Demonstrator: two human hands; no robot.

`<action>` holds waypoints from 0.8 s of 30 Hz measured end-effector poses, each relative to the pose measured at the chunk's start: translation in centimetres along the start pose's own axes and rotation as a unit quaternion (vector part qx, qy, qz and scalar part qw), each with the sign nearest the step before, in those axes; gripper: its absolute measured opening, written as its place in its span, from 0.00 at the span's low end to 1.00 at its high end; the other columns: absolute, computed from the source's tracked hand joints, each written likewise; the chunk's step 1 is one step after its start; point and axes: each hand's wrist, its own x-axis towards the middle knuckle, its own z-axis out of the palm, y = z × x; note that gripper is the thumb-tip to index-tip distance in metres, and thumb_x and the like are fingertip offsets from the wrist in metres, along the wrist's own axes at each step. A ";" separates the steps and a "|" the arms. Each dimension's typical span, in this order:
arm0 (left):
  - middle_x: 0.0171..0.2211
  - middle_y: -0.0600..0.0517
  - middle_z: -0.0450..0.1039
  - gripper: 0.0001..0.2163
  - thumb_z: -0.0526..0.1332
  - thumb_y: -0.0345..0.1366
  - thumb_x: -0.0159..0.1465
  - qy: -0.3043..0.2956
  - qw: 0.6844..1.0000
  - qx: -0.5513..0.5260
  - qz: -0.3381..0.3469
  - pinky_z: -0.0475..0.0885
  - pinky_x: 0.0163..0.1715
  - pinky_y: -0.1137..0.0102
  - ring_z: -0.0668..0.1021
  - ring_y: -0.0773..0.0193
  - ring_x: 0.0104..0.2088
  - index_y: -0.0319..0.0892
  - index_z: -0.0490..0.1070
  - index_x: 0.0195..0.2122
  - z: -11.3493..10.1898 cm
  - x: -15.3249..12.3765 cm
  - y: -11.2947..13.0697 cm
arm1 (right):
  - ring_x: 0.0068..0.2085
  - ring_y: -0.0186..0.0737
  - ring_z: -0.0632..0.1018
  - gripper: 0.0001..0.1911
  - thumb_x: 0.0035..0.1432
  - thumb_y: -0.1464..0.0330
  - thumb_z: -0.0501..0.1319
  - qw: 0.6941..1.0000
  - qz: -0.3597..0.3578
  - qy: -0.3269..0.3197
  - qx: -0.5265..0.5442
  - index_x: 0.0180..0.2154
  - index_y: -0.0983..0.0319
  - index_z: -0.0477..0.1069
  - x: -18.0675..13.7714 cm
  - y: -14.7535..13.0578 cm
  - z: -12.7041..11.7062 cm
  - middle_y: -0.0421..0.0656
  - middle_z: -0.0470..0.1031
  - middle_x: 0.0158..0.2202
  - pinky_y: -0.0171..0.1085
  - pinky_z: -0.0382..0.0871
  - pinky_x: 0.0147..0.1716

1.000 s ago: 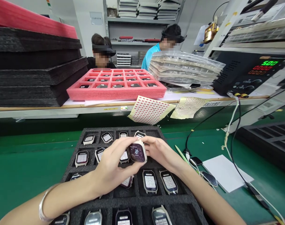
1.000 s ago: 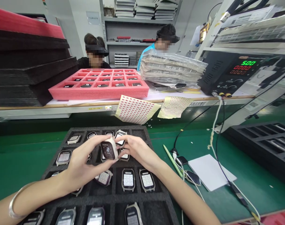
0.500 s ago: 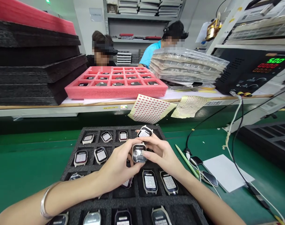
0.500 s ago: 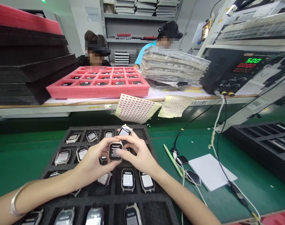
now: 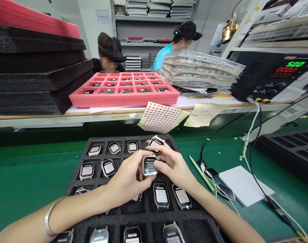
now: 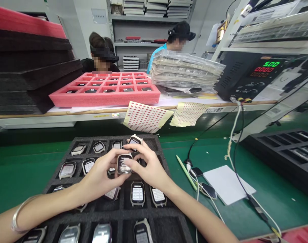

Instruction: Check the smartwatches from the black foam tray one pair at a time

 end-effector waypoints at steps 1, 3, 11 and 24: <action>0.38 0.53 0.71 0.17 0.60 0.27 0.57 -0.002 1.000 -0.015 -0.006 0.67 0.26 0.73 0.72 0.68 0.28 0.46 0.61 0.46 -0.1 0.0 0.1 | 0.39 0.41 0.75 0.17 0.58 0.63 0.61 1.000 0.003 0.004 0.022 0.49 0.59 0.70 0.1 -0.1 0.0 0.47 0.69 0.49 0.39 0.73 0.39; 0.37 0.54 0.70 0.16 0.59 0.26 0.58 -0.007 0.998 -0.061 -0.024 0.65 0.25 0.75 0.71 0.68 0.29 0.46 0.60 0.45 -0.2 0.0 0.5 | 0.37 0.40 0.75 0.18 0.61 0.62 0.58 0.998 0.019 0.033 0.054 0.52 0.59 0.68 0.4 -0.2 -0.1 0.47 0.71 0.48 0.38 0.73 0.36; 0.37 0.52 0.72 0.26 0.62 0.22 0.52 -0.010 0.941 -0.307 -0.138 0.65 0.35 0.74 0.72 0.68 0.35 0.43 0.58 0.51 -1.9 0.4 0.9 | 0.27 0.37 0.76 0.28 0.58 0.65 0.60 0.975 0.078 0.118 0.170 0.59 0.60 0.59 1.2 0.8 -0.6 0.48 0.77 0.39 0.33 0.69 0.19; 0.41 0.43 0.74 0.14 0.54 0.30 0.64 -0.009 0.890 -0.434 -0.137 0.70 0.45 0.57 0.77 0.56 0.41 0.39 0.60 0.52 -2.2 0.6 1.4 | 0.25 0.35 0.75 0.19 0.59 0.67 0.61 0.981 0.044 0.120 0.149 0.53 0.62 0.67 1.0 0.6 -0.7 0.46 0.77 0.36 0.30 0.67 0.17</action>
